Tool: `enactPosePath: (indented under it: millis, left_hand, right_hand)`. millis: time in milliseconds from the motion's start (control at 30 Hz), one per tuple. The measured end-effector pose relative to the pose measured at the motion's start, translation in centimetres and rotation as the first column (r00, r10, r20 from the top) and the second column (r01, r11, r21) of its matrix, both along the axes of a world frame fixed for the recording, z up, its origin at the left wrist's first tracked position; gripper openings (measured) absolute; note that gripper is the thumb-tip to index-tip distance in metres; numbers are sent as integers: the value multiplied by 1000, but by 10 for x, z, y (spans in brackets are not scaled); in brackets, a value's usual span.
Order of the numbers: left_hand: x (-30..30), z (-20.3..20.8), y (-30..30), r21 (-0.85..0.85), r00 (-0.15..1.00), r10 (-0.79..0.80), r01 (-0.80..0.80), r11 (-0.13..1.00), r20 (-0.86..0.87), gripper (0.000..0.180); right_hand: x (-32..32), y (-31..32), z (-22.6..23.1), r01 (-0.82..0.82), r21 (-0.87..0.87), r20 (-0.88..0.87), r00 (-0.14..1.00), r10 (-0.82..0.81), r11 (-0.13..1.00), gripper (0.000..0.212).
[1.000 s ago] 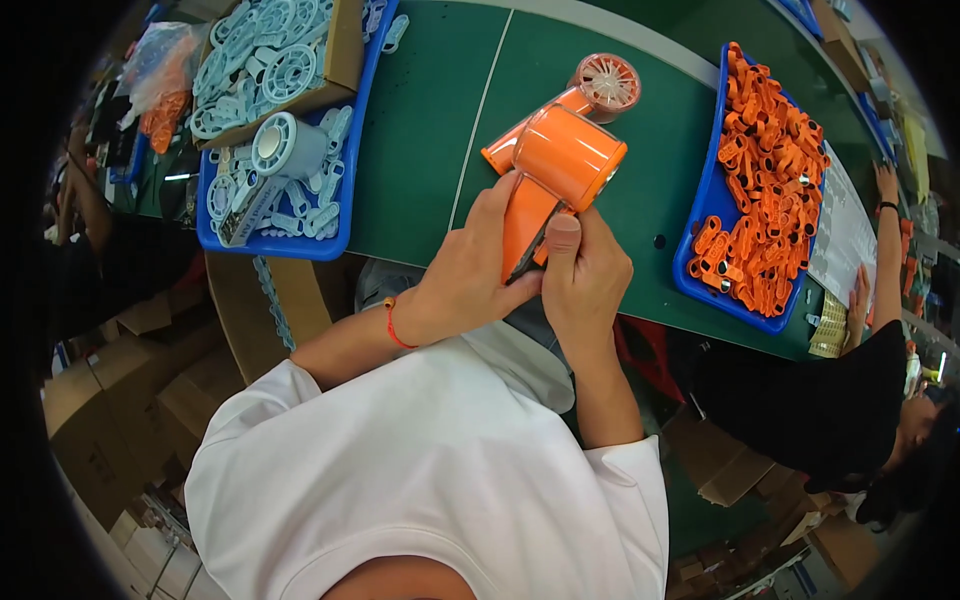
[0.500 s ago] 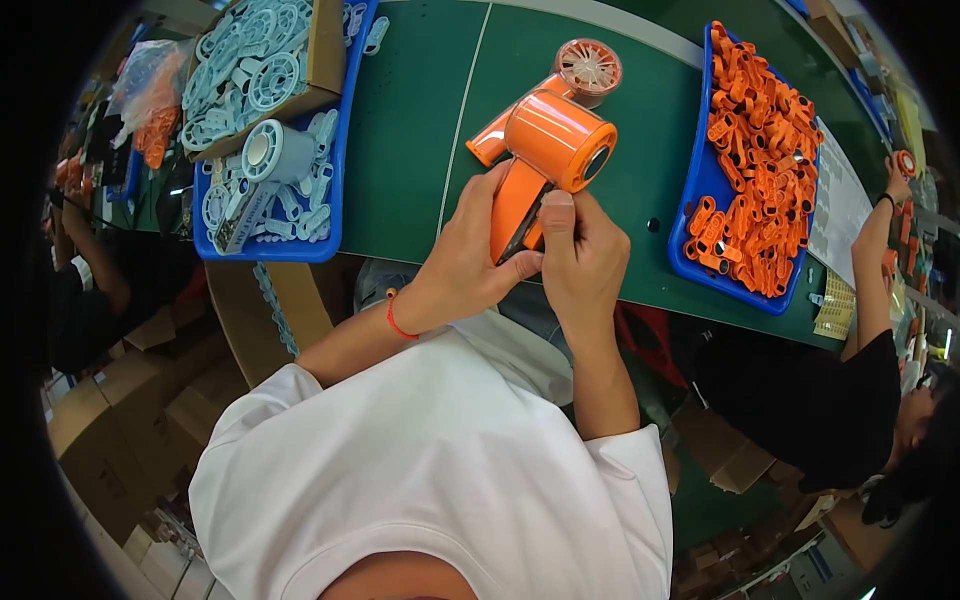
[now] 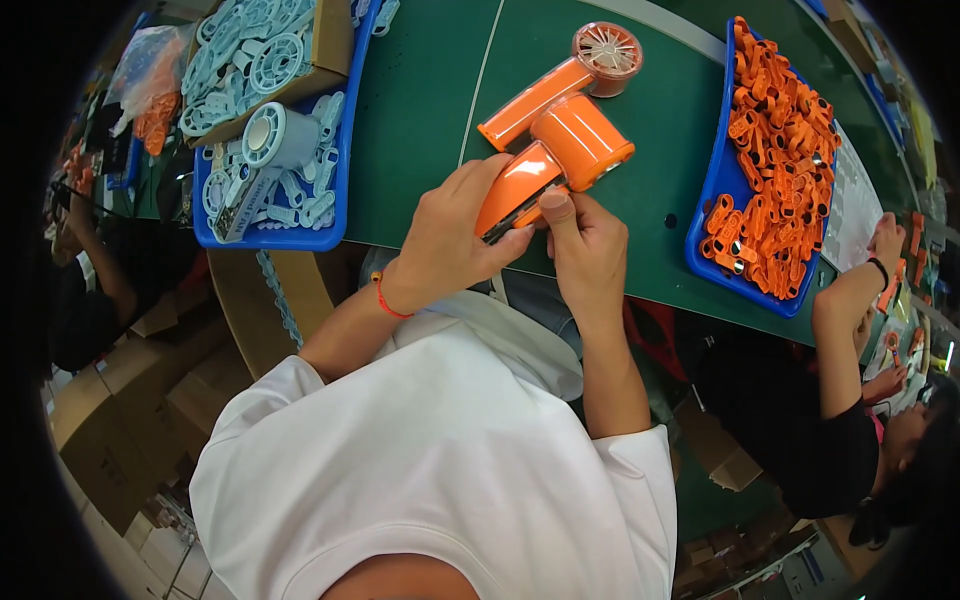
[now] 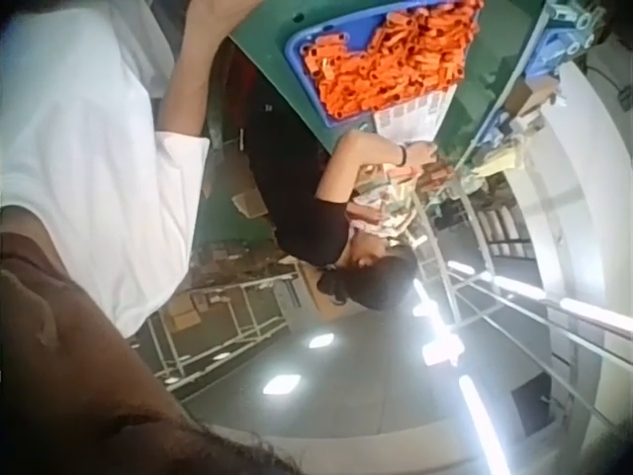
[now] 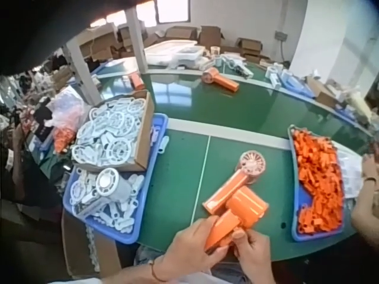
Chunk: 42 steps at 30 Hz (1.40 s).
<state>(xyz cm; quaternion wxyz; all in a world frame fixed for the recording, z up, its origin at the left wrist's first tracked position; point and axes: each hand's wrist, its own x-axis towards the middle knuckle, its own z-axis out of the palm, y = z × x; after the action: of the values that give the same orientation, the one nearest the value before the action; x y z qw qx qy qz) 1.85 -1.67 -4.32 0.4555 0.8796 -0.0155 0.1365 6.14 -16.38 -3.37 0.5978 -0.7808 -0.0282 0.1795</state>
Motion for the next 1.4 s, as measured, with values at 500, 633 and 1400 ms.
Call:
enactPosePath:
  millis: [500, 633, 1400]
  left_hand:
    - [-4, -6, 16, 413, 964, -170, 73, 908, 203, 54]
    - [-5, -11, 14, 335, 962, -157, 76, 939, 222, 54]
    - [-5, -17, 9, 318, 935, -107, -7, 948, 338, 46]
  right_hand:
    - [35, -13, 21, -133, -796, 560, 207, 802, 590, 58]
    - [33, -15, 13, -73, -789, 594, 160, 788, 610, 56]
    - [38, -14, 24, -217, -769, 550, 254, 795, 601, 47]
